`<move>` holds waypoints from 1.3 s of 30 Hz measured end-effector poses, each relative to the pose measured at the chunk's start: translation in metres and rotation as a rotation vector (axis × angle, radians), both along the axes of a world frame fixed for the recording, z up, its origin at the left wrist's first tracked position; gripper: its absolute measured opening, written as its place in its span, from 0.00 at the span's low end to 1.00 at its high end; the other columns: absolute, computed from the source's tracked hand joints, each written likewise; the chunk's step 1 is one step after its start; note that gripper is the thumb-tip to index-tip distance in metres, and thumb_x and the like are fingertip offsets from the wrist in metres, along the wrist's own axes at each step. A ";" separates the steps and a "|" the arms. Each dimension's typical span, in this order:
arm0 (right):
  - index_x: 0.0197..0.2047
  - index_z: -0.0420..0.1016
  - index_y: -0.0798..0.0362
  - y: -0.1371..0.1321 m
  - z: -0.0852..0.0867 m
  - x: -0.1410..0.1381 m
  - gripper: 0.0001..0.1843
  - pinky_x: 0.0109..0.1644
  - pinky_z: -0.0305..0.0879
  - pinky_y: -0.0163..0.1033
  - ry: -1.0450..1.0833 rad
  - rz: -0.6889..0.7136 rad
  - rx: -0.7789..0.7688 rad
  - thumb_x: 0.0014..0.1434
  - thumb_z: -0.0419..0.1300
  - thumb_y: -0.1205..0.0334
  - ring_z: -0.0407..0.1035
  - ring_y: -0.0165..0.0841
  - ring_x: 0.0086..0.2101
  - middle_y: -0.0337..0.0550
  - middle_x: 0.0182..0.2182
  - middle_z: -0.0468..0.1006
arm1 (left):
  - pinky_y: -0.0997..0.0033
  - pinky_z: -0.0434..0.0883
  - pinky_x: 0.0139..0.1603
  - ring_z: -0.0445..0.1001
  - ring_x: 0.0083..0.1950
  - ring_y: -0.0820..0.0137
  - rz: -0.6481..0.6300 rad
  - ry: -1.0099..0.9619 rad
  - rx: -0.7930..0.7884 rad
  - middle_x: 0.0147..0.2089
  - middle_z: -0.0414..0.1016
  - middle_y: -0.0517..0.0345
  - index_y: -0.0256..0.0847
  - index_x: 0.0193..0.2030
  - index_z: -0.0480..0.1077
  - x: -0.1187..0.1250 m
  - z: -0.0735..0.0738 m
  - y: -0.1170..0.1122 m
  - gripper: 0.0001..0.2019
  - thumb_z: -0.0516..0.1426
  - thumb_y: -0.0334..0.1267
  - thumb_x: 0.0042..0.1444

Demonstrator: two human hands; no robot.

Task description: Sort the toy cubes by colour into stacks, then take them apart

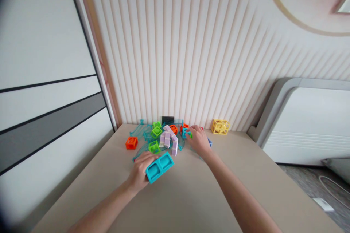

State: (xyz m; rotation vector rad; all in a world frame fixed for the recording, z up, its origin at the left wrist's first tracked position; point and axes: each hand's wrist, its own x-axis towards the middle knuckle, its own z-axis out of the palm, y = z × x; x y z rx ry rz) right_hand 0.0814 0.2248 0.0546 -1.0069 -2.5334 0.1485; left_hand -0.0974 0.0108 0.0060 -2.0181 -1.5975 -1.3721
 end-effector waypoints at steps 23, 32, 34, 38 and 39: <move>0.50 0.73 0.57 0.040 -0.012 -0.030 0.12 0.48 0.69 0.42 -0.552 -0.050 0.027 0.69 0.56 0.60 0.76 0.46 0.50 0.60 0.49 0.79 | 0.62 0.74 0.37 0.78 0.37 0.60 0.018 0.020 0.016 0.36 0.80 0.49 0.39 0.44 0.74 -0.002 -0.002 0.000 0.09 0.57 0.32 0.58; 0.51 0.69 0.59 0.039 -0.010 -0.027 0.13 0.44 0.69 0.42 -0.555 -0.057 -0.007 0.70 0.53 0.58 0.77 0.48 0.48 0.62 0.44 0.81 | 0.63 0.73 0.37 0.77 0.36 0.61 0.028 0.011 -0.022 0.35 0.80 0.50 0.39 0.42 0.74 -0.002 -0.001 0.000 0.07 0.56 0.32 0.59; 0.50 0.69 0.59 0.041 -0.009 -0.026 0.14 0.42 0.68 0.41 -0.544 -0.051 -0.020 0.71 0.52 0.57 0.78 0.47 0.47 0.61 0.43 0.81 | 0.63 0.73 0.37 0.77 0.36 0.61 0.025 0.010 -0.023 0.35 0.80 0.50 0.39 0.42 0.74 -0.002 0.000 0.000 0.07 0.56 0.32 0.59; 0.50 0.67 0.59 0.044 -0.010 -0.022 0.14 0.41 0.66 0.39 -0.520 -0.048 -0.023 0.72 0.50 0.57 0.78 0.45 0.46 0.60 0.42 0.81 | 0.64 0.72 0.37 0.77 0.37 0.60 0.023 0.010 -0.023 0.35 0.80 0.50 0.38 0.42 0.74 -0.002 0.000 0.000 0.07 0.57 0.31 0.58; 0.50 0.67 0.59 0.045 -0.010 -0.021 0.13 0.41 0.65 0.39 -0.515 -0.048 -0.022 0.72 0.49 0.57 0.78 0.45 0.46 0.59 0.41 0.81 | 0.64 0.72 0.37 0.77 0.37 0.60 0.023 0.008 -0.027 0.35 0.80 0.50 0.38 0.42 0.74 -0.002 0.000 0.000 0.07 0.57 0.31 0.57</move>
